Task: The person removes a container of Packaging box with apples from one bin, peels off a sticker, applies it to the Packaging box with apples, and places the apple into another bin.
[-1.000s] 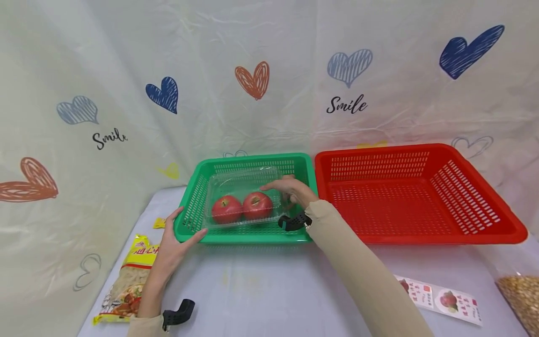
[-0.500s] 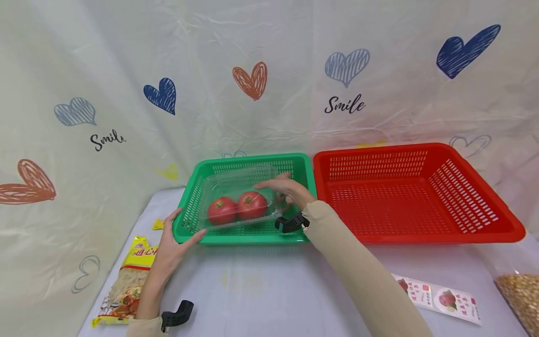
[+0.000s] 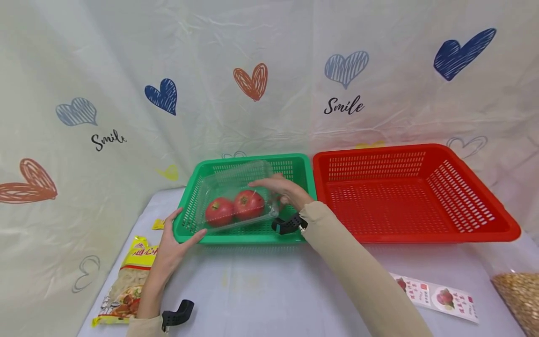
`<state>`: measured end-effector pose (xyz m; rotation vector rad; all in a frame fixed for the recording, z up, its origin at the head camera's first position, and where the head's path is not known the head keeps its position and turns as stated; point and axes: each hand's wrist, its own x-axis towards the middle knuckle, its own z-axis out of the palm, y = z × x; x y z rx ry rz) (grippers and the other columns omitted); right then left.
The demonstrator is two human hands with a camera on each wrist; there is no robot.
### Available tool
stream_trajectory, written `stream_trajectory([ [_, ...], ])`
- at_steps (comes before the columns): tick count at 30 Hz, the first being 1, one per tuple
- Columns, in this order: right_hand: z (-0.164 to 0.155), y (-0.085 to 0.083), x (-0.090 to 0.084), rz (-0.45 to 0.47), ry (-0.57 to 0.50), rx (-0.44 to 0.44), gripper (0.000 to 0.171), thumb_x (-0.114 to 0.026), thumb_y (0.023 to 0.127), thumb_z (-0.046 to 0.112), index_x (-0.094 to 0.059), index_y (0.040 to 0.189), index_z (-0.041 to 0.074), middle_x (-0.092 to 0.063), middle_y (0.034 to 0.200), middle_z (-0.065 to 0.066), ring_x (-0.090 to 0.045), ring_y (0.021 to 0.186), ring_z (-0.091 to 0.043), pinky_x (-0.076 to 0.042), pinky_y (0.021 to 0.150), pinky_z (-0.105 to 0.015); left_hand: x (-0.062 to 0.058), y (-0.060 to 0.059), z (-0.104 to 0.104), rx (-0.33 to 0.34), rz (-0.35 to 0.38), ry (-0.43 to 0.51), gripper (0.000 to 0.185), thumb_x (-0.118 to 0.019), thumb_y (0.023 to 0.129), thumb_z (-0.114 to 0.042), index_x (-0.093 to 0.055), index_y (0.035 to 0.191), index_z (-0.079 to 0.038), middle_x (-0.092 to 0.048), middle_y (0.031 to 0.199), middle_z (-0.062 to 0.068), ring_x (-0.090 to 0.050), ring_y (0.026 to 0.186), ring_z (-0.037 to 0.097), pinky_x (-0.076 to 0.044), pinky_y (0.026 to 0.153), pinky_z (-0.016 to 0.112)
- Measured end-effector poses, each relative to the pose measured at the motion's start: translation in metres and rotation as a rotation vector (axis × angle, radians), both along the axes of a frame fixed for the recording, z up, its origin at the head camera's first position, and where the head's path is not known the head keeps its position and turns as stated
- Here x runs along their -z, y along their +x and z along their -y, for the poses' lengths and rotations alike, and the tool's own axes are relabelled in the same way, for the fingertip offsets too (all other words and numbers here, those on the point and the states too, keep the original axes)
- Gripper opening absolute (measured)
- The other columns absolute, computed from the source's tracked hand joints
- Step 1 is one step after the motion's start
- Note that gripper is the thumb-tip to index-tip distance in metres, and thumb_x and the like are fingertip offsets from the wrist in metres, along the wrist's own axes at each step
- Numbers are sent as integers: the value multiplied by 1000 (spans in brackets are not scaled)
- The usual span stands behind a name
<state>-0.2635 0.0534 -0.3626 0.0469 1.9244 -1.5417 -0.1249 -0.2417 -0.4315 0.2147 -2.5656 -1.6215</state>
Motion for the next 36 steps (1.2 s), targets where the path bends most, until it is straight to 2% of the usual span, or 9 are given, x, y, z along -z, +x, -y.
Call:
stream_trajectory([
  [3, -1, 3, -4, -6, 16, -9, 102, -68, 99, 37, 3, 167, 7, -24, 162, -29, -59, 115, -41, -56, 64, -44, -1, 0, -1, 0, 2, -7, 100, -84, 89, -35, -20, 164, -16, -28, 165, 19, -31, 149, 37, -26, 122, 63],
  [6, -2, 6, -8, -9, 14, -3, 102, -66, 100, 38, 3, 168, 9, -21, 164, -29, -52, 131, -46, -58, 80, -52, -1, 1, -1, -3, 8, -17, 100, -83, 89, -36, -20, 164, -16, -26, 166, 19, -30, 150, 37, -26, 121, 64],
  [8, -2, 9, -10, -12, -1, 5, 100, -65, 100, 38, 3, 168, 11, -19, 165, -30, -48, 136, -48, -55, 92, -59, -2, 2, -1, -6, 12, -23, 99, -83, 89, -36, -20, 164, -17, -26, 167, 19, -29, 150, 38, -26, 121, 64],
  [12, -6, 17, -15, -35, -29, 37, 97, -64, 101, 37, 1, 167, 9, -18, 165, -30, -48, 137, -50, -49, 101, -66, -2, 2, -2, -10, 18, -23, 100, -83, 89, -37, -20, 164, -17, -25, 167, 20, -30, 150, 38, -27, 121, 64],
  [16, -16, 26, -19, -83, -52, 71, 97, -65, 100, 35, 2, 166, 9, -16, 167, -26, -46, 139, -51, -48, 100, -66, 0, 2, -1, -7, 18, -41, 102, -84, 88, -40, -20, 164, -19, -24, 168, 20, -29, 151, 38, -26, 121, 64],
  [21, -35, 40, -28, -117, -153, 109, 95, -62, 101, 32, 4, 166, 10, -19, 164, -27, -41, 139, -50, -54, 93, -59, 0, 5, 0, -7, 16, -80, 104, -85, 87, -44, -21, 165, -22, -27, 167, 21, -33, 149, 39, -29, 119, 66],
  [28, -61, 65, -52, -203, -332, 121, 68, -54, 107, 26, -17, 161, 9, -37, 146, -18, -40, 133, -41, -52, 101, -56, -2, 7, -1, -7, 15, -82, 102, -85, 87, -44, -22, 164, -22, -31, 166, 21, -37, 147, 39, -30, 118, 66],
  [33, -74, 86, -70, -182, -405, 137, 72, -53, 109, 30, -11, 165, 15, -34, 150, -12, -33, 142, -38, -56, 98, -46, -2, 7, -1, -17, 16, -91, 100, -84, 88, -44, -23, 164, -21, -33, 164, 21, -37, 146, 40, -31, 118, 65],
  [36, -79, 99, -75, -166, -436, 114, 76, -53, 108, 32, -8, 168, 19, -32, 157, -13, -34, 143, -38, -57, 97, -42, 0, 6, 0, -24, 15, -101, 100, -84, 87, -45, -23, 163, -20, -41, 159, 21, -44, 140, 40, -37, 115, 64],
])
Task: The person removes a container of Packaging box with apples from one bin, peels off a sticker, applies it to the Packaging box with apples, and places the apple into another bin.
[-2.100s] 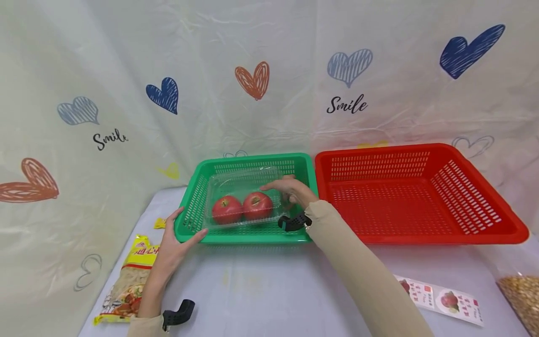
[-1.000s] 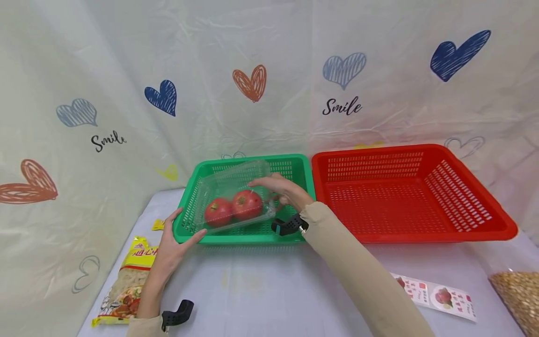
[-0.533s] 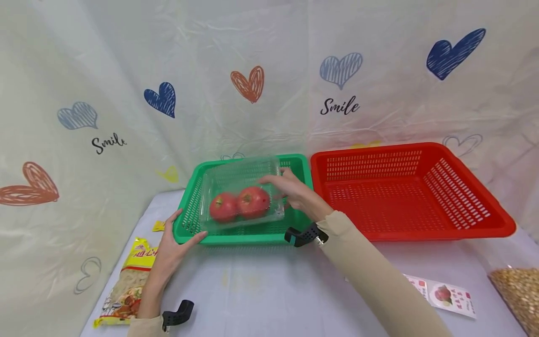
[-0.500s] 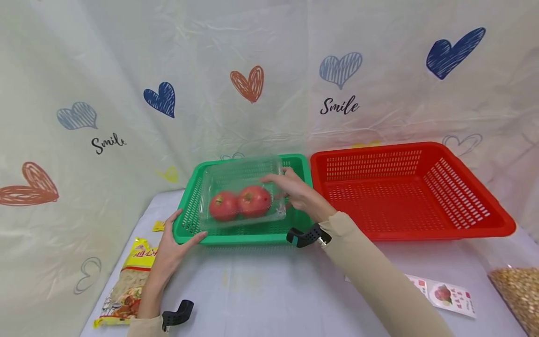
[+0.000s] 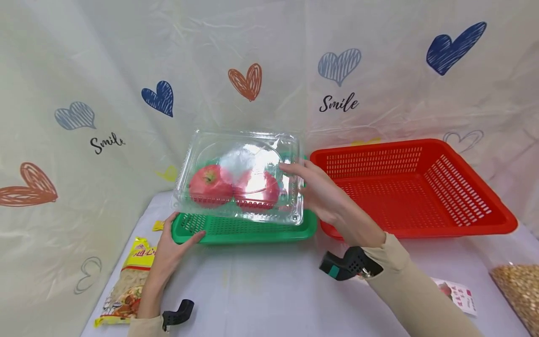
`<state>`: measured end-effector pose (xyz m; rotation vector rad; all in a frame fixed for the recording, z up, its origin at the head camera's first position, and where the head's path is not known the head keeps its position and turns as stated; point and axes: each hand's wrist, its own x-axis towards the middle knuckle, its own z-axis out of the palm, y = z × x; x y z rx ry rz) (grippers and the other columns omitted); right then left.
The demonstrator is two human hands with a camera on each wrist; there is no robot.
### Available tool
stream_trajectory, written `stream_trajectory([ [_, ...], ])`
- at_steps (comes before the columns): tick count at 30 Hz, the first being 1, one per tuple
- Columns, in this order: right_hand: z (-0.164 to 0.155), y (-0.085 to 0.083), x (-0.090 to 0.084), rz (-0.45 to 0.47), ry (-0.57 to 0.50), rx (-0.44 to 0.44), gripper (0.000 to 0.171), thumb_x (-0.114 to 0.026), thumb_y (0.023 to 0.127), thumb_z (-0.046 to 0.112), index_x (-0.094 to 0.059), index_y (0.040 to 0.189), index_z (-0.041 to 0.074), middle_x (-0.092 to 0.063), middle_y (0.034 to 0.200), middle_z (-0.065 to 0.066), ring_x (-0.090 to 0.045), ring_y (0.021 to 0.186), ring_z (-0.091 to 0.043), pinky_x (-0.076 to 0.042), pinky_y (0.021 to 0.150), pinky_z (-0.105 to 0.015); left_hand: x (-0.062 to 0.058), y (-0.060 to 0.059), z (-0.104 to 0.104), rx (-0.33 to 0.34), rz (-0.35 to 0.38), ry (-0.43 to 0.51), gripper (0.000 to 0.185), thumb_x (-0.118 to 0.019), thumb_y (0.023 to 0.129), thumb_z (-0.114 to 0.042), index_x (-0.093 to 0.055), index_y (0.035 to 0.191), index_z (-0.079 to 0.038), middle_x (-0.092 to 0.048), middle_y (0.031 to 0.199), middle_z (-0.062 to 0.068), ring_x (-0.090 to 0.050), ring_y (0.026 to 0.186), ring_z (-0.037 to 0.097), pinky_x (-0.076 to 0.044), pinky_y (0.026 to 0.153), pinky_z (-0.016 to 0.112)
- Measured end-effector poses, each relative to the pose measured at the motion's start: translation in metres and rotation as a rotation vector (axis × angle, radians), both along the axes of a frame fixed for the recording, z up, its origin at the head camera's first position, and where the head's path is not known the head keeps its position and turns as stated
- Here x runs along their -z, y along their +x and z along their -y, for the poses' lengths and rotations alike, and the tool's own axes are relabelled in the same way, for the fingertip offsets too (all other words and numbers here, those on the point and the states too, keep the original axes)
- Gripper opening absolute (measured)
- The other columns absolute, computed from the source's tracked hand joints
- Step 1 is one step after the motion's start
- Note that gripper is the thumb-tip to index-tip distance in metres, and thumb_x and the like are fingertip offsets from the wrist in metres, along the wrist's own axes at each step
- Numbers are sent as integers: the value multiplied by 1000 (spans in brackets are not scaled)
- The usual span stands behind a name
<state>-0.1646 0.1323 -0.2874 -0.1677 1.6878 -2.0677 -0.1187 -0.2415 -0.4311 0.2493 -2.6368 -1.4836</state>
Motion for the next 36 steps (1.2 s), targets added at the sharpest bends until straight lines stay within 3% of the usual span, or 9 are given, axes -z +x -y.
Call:
stream_trajectory([
  [5, -9, 25, 6, -34, -4, -85, 76, -53, 107, 35, -10, 168, 22, -39, 152, -12, -40, 138, -32, -55, 100, -45, 3, 2, 3, 29, -55, 5, 92, -82, 92, -30, -25, 163, -14, -44, 158, 24, -48, 138, 41, -41, 112, 62],
  [10, -20, 46, 32, -5, -9, -165, 77, -51, 107, 35, -7, 169, 20, -41, 152, -12, -44, 135, -32, -54, 101, -53, 5, 2, 6, 86, -91, 47, 85, -74, 96, -9, -22, 163, -14, -36, 163, 25, -41, 145, 44, -35, 117, 62],
  [16, -34, 68, 65, 60, -42, -249, 75, -45, 110, 31, -2, 169, 19, -25, 163, -19, -37, 140, -38, -49, 105, -61, 2, 1, 3, 28, -47, 25, 92, -81, 89, -19, -26, 163, -16, -44, 155, 30, -50, 136, 46, -39, 113, 64],
  [20, -40, 84, 84, 112, -40, -281, 76, -45, 110, 30, 1, 169, 20, -18, 167, -21, -34, 142, -41, -47, 105, -65, 0, 0, 1, 11, -21, 19, 95, -83, 89, -25, -25, 163, -17, -42, 156, 29, -48, 137, 45, -38, 114, 63],
  [28, -46, 102, 116, 204, 9, -329, 82, -48, 109, 29, 7, 168, 12, -16, 165, -30, -35, 141, -47, -43, 105, -72, -3, 1, -1, 11, -16, 16, 100, -85, 88, -37, -23, 164, -19, -36, 162, 26, -42, 144, 42, -34, 117, 63],
  [32, -45, 108, 129, 228, 91, -314, 86, -51, 108, 31, 6, 165, 2, -13, 165, -32, -24, 144, -54, -30, 109, -79, -3, 0, -1, 16, -13, 21, 101, -85, 88, -38, -22, 165, -19, -32, 165, 24, -37, 148, 41, -32, 119, 62],
  [35, -42, 111, 136, 222, 145, -296, 92, -53, 107, 32, 10, 163, -4, -2, 167, -35, -11, 149, -60, -15, 111, -83, -2, 0, 0, 15, -9, 30, 101, -85, 88, -38, -22, 165, -19, -29, 166, 23, -34, 150, 40, -31, 120, 62],
  [36, -41, 111, 139, 224, 143, -292, 92, -53, 107, 32, 11, 163, -4, -3, 167, -35, -13, 149, -60, -15, 112, -82, -2, 0, 0, 15, -7, 35, 101, -85, 88, -38, -21, 165, -18, -29, 166, 23, -34, 150, 40, -31, 120, 62],
])
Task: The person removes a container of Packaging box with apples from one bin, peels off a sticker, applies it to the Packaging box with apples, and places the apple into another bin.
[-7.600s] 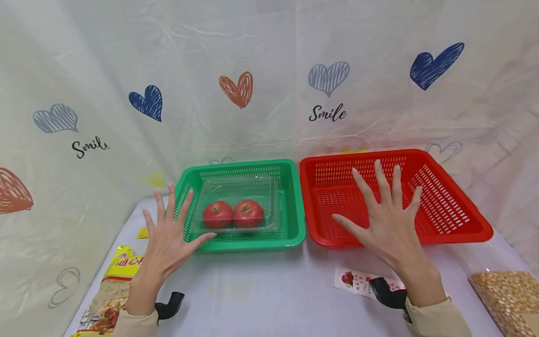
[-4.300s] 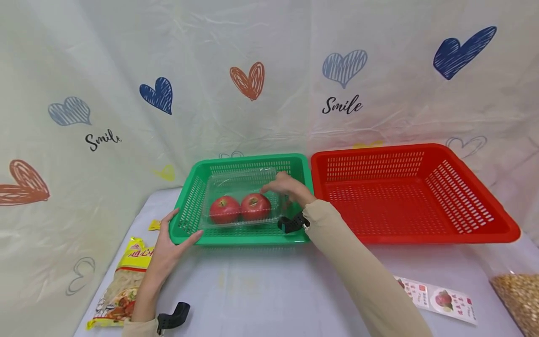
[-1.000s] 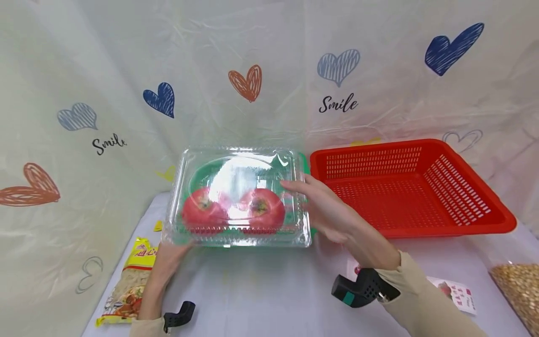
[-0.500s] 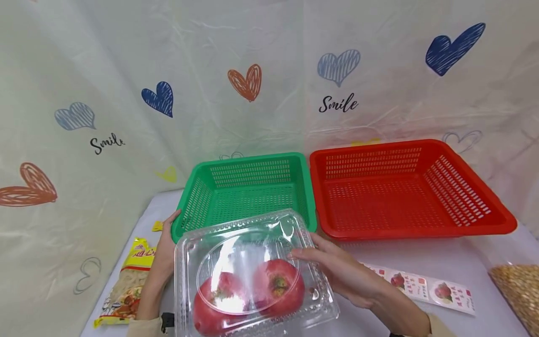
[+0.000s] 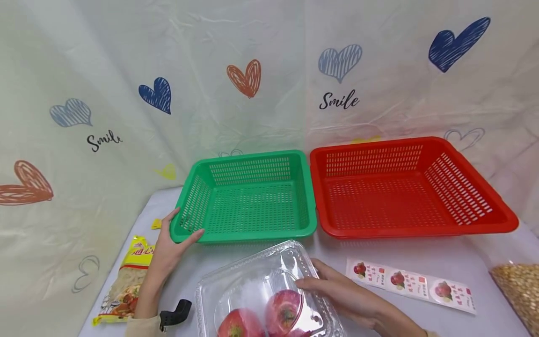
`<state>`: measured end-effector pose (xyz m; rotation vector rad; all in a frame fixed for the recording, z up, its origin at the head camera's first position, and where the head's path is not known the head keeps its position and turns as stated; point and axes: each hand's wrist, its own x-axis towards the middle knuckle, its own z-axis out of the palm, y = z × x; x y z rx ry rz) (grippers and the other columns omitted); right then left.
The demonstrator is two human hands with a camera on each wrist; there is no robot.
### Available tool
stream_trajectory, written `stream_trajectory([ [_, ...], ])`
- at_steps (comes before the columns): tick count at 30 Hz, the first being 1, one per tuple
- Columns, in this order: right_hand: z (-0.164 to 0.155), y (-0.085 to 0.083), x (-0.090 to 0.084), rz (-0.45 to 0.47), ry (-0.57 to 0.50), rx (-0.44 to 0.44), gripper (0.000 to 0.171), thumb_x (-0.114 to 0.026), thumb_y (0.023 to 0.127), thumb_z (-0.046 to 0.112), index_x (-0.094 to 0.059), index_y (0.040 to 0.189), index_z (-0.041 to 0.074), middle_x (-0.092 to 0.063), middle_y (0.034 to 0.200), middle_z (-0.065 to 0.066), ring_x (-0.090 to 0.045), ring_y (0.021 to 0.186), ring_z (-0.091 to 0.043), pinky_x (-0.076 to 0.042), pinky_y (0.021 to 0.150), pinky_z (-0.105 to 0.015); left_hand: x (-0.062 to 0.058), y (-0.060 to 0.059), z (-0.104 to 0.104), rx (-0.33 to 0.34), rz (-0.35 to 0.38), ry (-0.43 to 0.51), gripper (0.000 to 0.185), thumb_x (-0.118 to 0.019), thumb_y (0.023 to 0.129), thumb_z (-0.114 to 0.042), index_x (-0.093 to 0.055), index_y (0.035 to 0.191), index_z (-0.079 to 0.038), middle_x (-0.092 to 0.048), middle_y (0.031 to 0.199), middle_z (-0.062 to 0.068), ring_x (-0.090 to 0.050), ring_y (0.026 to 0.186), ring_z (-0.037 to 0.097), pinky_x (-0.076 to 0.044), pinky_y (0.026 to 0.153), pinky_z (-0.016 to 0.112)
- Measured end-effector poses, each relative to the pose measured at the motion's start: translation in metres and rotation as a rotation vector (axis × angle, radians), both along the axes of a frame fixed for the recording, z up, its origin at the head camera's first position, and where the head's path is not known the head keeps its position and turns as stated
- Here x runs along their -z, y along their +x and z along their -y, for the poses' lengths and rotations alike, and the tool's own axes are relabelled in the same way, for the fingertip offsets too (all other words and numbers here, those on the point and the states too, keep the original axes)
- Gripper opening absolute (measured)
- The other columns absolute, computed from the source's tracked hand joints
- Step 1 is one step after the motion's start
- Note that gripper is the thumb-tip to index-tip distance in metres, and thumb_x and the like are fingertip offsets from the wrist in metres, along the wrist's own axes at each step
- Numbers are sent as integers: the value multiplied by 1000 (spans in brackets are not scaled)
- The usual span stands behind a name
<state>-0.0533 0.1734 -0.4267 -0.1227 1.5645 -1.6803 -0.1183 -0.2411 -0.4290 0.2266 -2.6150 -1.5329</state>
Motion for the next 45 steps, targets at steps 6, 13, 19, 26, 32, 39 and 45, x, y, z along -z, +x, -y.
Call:
stream_trajectory([
  [6, 8, 3, 10, 40, 40, 98, 96, -58, 104, 34, 8, 162, -5, -7, 164, -40, -13, 148, -61, -20, 111, -81, 1, 1, 0, -5, -5, 2, 102, -85, 88, -38, -21, 165, -18, -28, 167, 23, -33, 151, 39, -30, 120, 61],
  [13, 21, 7, 6, 18, 127, 242, 98, -60, 103, 38, 5, 164, -3, -8, 165, -36, -17, 148, -62, -19, 116, -77, -1, -1, -2, 5, -5, 3, 101, -84, 89, -37, -21, 165, -17, -28, 167, 23, -33, 151, 40, -30, 120, 62],
  [19, 31, 10, 2, 27, 123, 284, 96, -60, 103, 38, 3, 163, -2, -17, 161, -32, -30, 144, -56, -28, 115, -73, -1, -1, -2, 5, 0, 7, 101, -84, 89, -35, -20, 165, -16, -28, 167, 23, -34, 150, 39, -31, 120, 61],
  [26, 24, 4, 0, -74, 166, 149, 92, -60, 102, 40, -6, 162, -4, -44, 147, -32, -60, 121, -44, -51, 98, -64, 0, -1, -1, -1, -3, -1, 101, -84, 89, -37, -21, 165, -16, -28, 166, 23, -33, 150, 39, -30, 121, 60],
  [32, 22, 0, 1, -73, 187, 133, 98, -63, 100, 40, -4, 162, -8, -36, 153, -37, -59, 121, -47, -54, 94, -63, 2, 0, 0, -3, -2, -16, 101, -84, 89, -37, -21, 165, -16, -27, 167, 24, -31, 152, 41, -29, 121, 61],
  [39, 24, -1, 0, -83, 171, 106, 92, -61, 102, 41, -8, 163, -3, -44, 148, -29, -60, 119, -42, -53, 94, -66, 1, 0, 1, -9, -13, -11, 101, -85, 88, -37, -22, 165, -16, -26, 168, 22, -31, 152, 40, -29, 120, 63],
  [45, 22, -2, 0, -97, 185, 83, 90, -60, 102, 40, -11, 162, -5, -50, 142, -27, -62, 115, -39, -56, 89, -62, 1, -1, 0, 0, -9, 1, 101, -84, 89, -36, -21, 165, -16, -24, 168, 22, -28, 153, 40, -28, 121, 62],
])
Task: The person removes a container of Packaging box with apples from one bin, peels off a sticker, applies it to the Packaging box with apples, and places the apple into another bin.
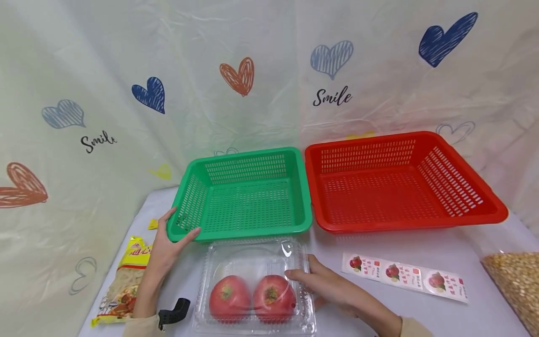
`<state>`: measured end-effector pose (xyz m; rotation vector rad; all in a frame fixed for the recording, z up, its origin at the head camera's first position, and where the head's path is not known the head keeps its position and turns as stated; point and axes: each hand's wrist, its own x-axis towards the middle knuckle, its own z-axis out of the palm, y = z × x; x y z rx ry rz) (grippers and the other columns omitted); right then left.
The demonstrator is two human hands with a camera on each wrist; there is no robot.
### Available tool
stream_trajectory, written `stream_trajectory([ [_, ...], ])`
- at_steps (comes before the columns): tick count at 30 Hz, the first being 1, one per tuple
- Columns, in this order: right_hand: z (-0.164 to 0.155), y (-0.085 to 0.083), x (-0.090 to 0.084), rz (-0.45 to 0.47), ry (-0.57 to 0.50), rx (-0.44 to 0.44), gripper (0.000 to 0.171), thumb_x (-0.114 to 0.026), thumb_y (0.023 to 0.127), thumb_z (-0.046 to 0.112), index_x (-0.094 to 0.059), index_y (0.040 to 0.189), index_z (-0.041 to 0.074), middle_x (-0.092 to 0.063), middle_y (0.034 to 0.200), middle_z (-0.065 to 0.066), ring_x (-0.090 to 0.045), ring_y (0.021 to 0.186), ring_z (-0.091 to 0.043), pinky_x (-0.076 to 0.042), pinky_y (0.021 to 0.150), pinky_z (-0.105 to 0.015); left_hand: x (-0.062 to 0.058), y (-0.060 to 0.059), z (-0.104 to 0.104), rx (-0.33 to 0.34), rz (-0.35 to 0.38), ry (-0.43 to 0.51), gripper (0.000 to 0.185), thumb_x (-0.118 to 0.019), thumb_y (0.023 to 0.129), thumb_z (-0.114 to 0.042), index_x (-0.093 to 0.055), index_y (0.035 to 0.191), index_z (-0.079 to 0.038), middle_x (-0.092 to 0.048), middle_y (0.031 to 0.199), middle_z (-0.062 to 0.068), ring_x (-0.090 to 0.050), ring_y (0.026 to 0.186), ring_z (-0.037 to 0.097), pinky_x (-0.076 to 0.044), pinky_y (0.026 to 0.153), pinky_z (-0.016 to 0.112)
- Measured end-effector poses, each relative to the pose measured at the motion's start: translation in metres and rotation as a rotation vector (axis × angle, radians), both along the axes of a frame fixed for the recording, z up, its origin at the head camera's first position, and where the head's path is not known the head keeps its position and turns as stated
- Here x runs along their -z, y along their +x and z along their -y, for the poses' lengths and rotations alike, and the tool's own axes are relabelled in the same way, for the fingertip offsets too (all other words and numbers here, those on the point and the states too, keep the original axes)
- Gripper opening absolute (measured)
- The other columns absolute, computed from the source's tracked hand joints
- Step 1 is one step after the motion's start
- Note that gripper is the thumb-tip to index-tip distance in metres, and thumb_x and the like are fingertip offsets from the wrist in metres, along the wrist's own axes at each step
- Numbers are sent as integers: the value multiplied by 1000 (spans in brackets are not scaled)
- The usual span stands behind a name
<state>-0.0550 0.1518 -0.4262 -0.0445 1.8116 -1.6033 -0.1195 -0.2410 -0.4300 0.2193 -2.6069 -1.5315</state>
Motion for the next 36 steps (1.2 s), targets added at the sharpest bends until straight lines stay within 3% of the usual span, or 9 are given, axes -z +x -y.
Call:
stream_trajectory([
  [11, -2, -3, -1, 12, 26, -24, 88, -60, 103, 41, -14, 161, -7, -53, 140, -21, -62, 113, -33, -57, 86, -55, -1, 1, 0, 4, 4, 5, 101, -83, 90, -35, -19, 165, -15, -24, 168, 23, -29, 153, 41, -28, 121, 61],
  [20, -1, -4, -2, 4, 44, -13, 87, -60, 102, 42, -18, 161, -7, -45, 149, -29, -58, 120, -41, -56, 89, -60, 0, 1, 0, 5, -1, 4, 101, -83, 90, -36, -20, 165, -16, -25, 168, 23, -30, 152, 41, -29, 121, 62],
  [24, -4, -5, -1, -1, 6, -36, 86, -60, 103, 41, -18, 160, -9, -48, 147, -28, -59, 120, -39, -57, 89, -60, 0, 1, 0, 5, 1, 1, 101, -83, 90, -36, -19, 165, -17, -24, 168, 22, -30, 153, 41, -29, 121, 62],
  [30, -18, -9, 0, 5, -39, -75, 84, -55, 106, 40, -15, 159, -11, -50, 142, -23, -59, 117, -34, -60, 87, -50, 0, 0, 0, 5, 5, 7, 101, -83, 90, -36, -19, 165, -17, -24, 169, 22, -29, 153, 41, -29, 121, 62],
  [36, -47, -20, -5, -116, -78, -186, 68, -53, 109, 29, -26, 158, -11, -57, 136, -18, -63, 113, -31, -60, 89, -43, 1, 0, 0, 8, 6, 10, 101, -83, 90, -37, -19, 166, -17, -24, 169, 22, -29, 153, 40, -29, 121, 62],
])
